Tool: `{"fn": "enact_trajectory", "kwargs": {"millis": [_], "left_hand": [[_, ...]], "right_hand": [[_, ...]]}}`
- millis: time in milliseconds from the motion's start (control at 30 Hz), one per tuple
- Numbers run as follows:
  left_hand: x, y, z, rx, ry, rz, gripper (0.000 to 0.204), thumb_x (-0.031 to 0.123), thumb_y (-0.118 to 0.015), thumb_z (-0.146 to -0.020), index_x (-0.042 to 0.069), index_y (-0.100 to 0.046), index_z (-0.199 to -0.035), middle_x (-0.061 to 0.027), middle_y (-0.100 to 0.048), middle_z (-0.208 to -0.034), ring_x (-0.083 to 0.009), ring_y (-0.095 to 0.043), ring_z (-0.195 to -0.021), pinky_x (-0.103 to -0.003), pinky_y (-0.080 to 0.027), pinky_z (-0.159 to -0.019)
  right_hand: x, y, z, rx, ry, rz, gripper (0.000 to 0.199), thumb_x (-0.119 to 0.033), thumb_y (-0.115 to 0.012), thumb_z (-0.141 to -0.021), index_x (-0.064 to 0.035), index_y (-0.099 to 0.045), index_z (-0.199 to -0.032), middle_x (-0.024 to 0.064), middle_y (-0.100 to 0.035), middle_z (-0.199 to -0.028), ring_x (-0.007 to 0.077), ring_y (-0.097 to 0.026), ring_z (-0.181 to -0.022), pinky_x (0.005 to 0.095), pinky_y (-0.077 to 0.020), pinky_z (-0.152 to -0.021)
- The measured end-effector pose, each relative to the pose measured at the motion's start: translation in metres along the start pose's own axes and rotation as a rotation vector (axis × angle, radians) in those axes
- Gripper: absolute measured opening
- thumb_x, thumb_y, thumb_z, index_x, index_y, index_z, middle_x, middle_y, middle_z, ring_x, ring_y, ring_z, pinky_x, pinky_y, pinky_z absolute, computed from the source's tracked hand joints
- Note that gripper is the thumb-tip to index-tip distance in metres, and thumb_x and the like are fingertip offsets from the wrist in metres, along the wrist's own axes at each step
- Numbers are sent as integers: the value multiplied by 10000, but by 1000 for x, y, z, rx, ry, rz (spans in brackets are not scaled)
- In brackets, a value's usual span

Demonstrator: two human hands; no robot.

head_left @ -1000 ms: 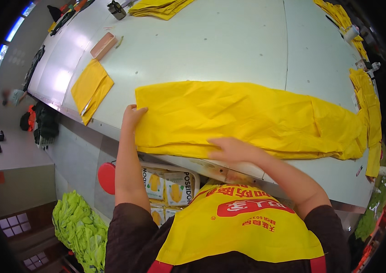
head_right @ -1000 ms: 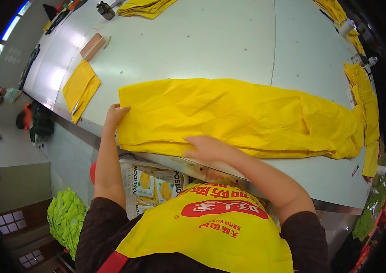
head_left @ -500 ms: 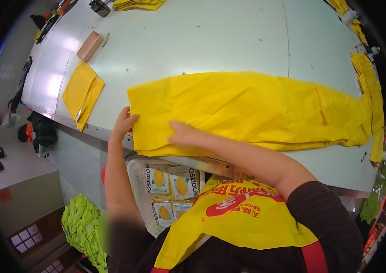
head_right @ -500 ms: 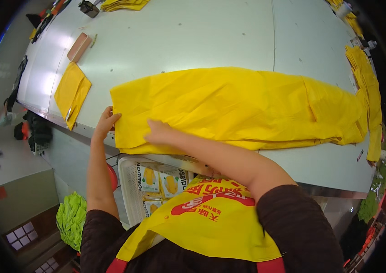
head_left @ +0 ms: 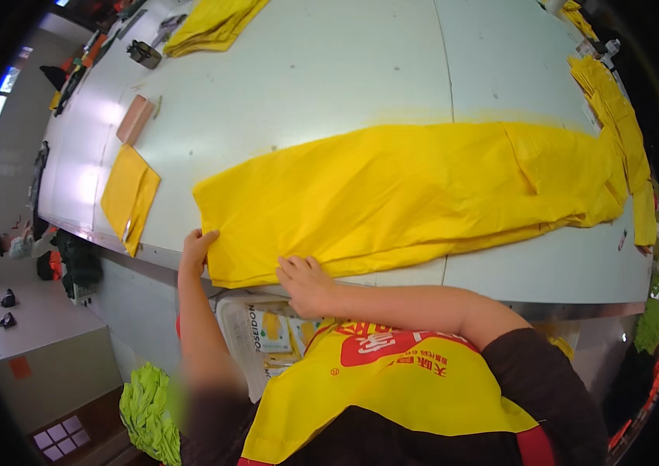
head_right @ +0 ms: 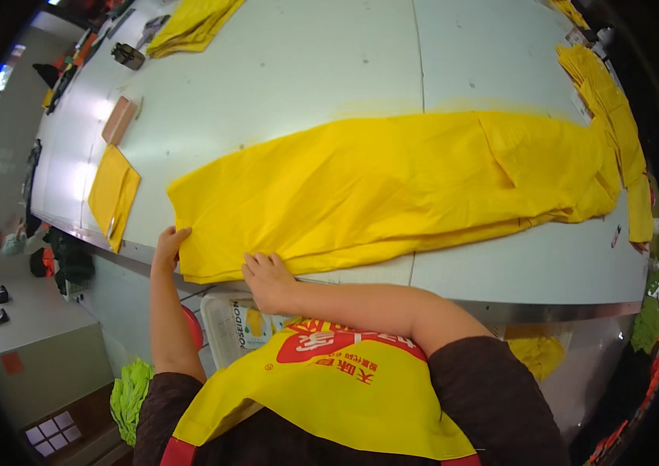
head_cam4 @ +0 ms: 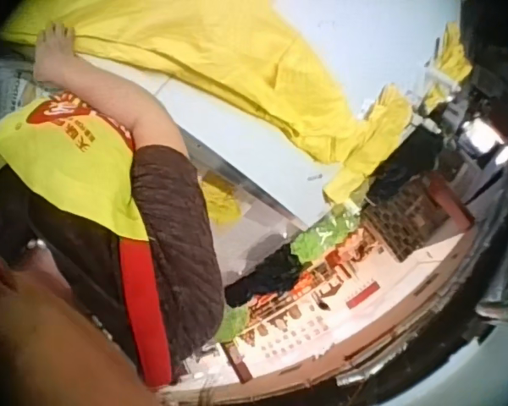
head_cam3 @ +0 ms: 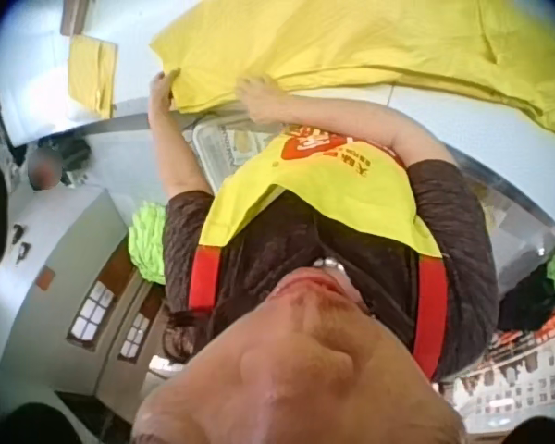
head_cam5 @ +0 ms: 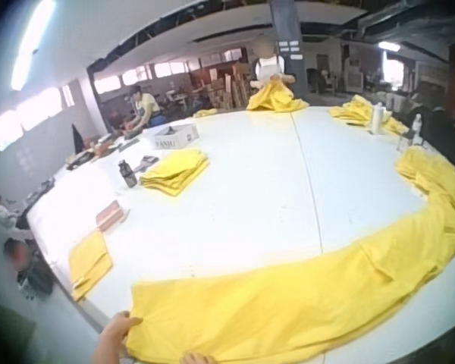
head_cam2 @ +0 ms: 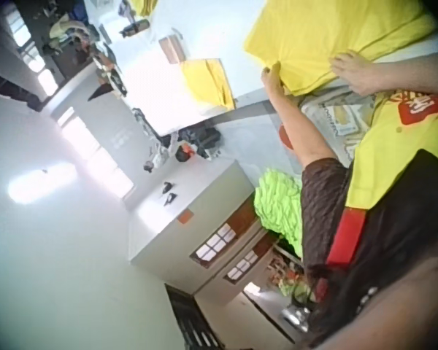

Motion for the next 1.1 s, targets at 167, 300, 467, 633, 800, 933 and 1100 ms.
{"fn": "enact_trajectory", "kwargs": {"millis": [167,300,467,633,800,933,1100], "left_hand": [[61,-23,48,-208,-115,390,368,69,-564,-794,-3,-462,-1141,-114,-594,-987,-210,-613,-867,-321,-531,-721],[135,-113,108,-356,-404,260,363,43,-561,-769,11,-470,-1119,-95,-592,-986,-193,-609,-820,-303,-517,-688],[120,-255,118,-275,-598,-419,222,144,-606,-768,26,-501,-923,-93,-564,-771,-200,-563,-665,-309,-448,-578],[93,-286,101,-94,-687,-386,194,184,-564,-809,14,-503,-880,-110,-535,-684,-214,-541,-617,-335,-444,-560],[63,-274,96,-374,-595,-142,206,142,-513,-847,-29,-537,-960,-170,-556,-742,-290,-572,-694,-364,-469,-624],[81,-261,130,-174,-910,-276,215,55,-525,-820,-26,-557,-1017,-206,-577,-863,-300,-575,-779,-357,-480,-641],[104,-235,143,-63,-947,-298,199,21,-551,-795,-2,-579,-990,-168,-591,-907,-288,-585,-790,-332,-484,-629]], "right_hand": [[-2,-3,9,113,117,-30,640,-179,-659,-653,72,-420,-1190,240,-370,-1292,341,-348,-1179,418,-267,-982],[10,12,16,140,229,-93,647,-163,-664,-656,68,-404,-1201,247,-381,-1272,374,-350,-1190,431,-291,-980],[19,3,36,-185,67,-360,584,-152,-649,-680,0,-427,-1198,194,-407,-1253,327,-391,-1187,389,-340,-950],[15,65,66,-559,-87,-185,153,-96,-566,-691,-3,-621,-799,157,-628,-798,291,-616,-803,381,-486,-685],[113,152,-7,101,-378,-847,255,-105,-502,-708,8,-603,-913,135,-634,-812,216,-613,-834,316,-478,-711],[215,148,-42,310,-488,-882,315,-105,-503,-802,-5,-539,-1098,93,-610,-990,170,-605,-812,268,-472,-657],[184,203,-8,347,-429,-964,306,-182,-530,-857,-33,-539,-1124,66,-600,-1035,117,-594,-802,228,-457,-618]]}}
Point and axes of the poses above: each hand's wrist, its own z-axis away from the middle knuckle, its own y-axis out of the back of the hand, x = y × z, the point moved 6 cm from there along -z, towards the middle knuckle
